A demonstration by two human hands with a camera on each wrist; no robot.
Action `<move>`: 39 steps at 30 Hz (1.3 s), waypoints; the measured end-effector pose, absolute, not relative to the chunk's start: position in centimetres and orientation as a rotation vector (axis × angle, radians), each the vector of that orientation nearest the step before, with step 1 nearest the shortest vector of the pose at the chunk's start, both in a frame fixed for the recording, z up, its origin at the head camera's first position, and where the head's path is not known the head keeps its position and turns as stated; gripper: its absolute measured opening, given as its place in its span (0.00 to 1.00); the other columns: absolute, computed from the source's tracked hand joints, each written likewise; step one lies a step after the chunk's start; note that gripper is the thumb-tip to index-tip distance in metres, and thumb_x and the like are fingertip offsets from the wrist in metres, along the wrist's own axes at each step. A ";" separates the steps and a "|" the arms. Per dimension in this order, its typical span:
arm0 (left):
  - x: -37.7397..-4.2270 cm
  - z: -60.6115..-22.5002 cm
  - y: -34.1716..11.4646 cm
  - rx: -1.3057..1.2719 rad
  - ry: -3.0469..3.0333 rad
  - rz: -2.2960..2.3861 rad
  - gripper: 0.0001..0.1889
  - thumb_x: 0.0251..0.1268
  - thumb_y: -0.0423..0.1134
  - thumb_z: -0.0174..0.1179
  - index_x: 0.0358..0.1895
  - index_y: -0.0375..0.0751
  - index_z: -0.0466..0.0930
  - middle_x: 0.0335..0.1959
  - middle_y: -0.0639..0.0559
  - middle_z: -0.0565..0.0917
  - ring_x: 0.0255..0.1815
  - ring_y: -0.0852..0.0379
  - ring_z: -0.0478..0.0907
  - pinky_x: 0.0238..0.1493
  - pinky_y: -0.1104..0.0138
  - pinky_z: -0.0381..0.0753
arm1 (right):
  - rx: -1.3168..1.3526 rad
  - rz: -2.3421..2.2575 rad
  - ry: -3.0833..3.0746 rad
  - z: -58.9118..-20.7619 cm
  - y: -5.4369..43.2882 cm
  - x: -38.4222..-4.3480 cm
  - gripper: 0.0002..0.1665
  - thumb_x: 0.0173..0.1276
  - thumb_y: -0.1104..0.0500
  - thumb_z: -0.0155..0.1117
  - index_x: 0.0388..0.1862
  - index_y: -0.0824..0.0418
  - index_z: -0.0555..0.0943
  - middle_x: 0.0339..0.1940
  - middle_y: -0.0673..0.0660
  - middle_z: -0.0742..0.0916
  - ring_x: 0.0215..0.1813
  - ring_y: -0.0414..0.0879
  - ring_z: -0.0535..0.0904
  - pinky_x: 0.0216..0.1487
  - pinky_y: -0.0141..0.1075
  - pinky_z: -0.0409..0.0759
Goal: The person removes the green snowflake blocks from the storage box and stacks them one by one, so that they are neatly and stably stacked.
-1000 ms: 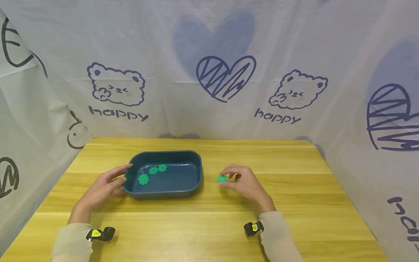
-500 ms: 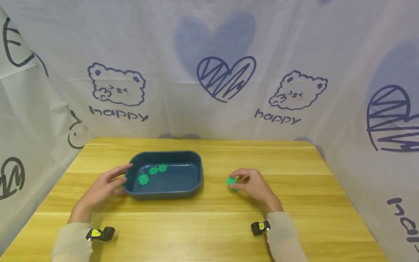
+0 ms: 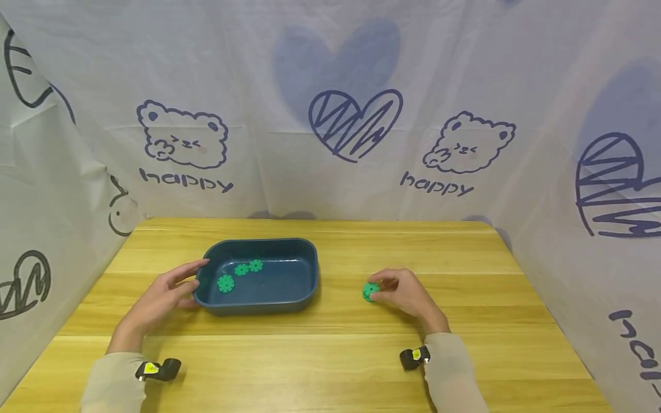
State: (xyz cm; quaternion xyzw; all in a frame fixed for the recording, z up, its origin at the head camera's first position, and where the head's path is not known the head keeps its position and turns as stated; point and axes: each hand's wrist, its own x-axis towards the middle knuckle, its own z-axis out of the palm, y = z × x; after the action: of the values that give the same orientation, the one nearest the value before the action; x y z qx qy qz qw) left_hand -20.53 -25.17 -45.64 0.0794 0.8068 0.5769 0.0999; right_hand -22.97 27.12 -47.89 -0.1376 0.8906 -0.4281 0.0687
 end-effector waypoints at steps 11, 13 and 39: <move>-20.6 -45.6 -25.1 0.229 2.390 1.697 0.28 0.83 0.38 0.50 0.81 0.41 0.59 0.82 0.31 0.55 0.73 0.27 0.69 0.55 0.58 0.89 | -0.391 -1.294 2.661 -48.4 27.3 -23.1 0.21 0.63 0.56 0.78 0.55 0.55 0.88 0.45 0.56 0.88 0.45 0.48 0.81 0.47 0.32 0.84; -20.6 -45.6 -25.1 0.230 2.389 1.698 0.28 0.83 0.38 0.50 0.81 0.41 0.59 0.82 0.31 0.55 0.73 0.27 0.69 0.55 0.58 0.89 | -0.400 -1.292 2.660 -48.5 27.3 -23.1 0.21 0.63 0.56 0.78 0.56 0.55 0.88 0.45 0.56 0.88 0.45 0.48 0.81 0.47 0.32 0.83; -20.4 -45.7 -25.2 0.218 2.385 1.699 0.28 0.83 0.40 0.50 0.81 0.43 0.60 0.82 0.32 0.55 0.73 0.27 0.69 0.56 0.57 0.89 | -0.507 -1.272 2.643 -48.9 27.6 -23.4 0.18 0.66 0.59 0.75 0.55 0.53 0.88 0.39 0.55 0.87 0.36 0.44 0.77 0.37 0.30 0.79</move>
State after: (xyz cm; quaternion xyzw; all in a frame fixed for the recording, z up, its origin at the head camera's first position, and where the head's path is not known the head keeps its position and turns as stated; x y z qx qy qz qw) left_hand -20.45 -25.19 -45.67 0.0737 0.8080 0.5755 0.1026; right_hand -23.37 27.59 -48.89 -0.1696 0.8850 -0.4258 0.0823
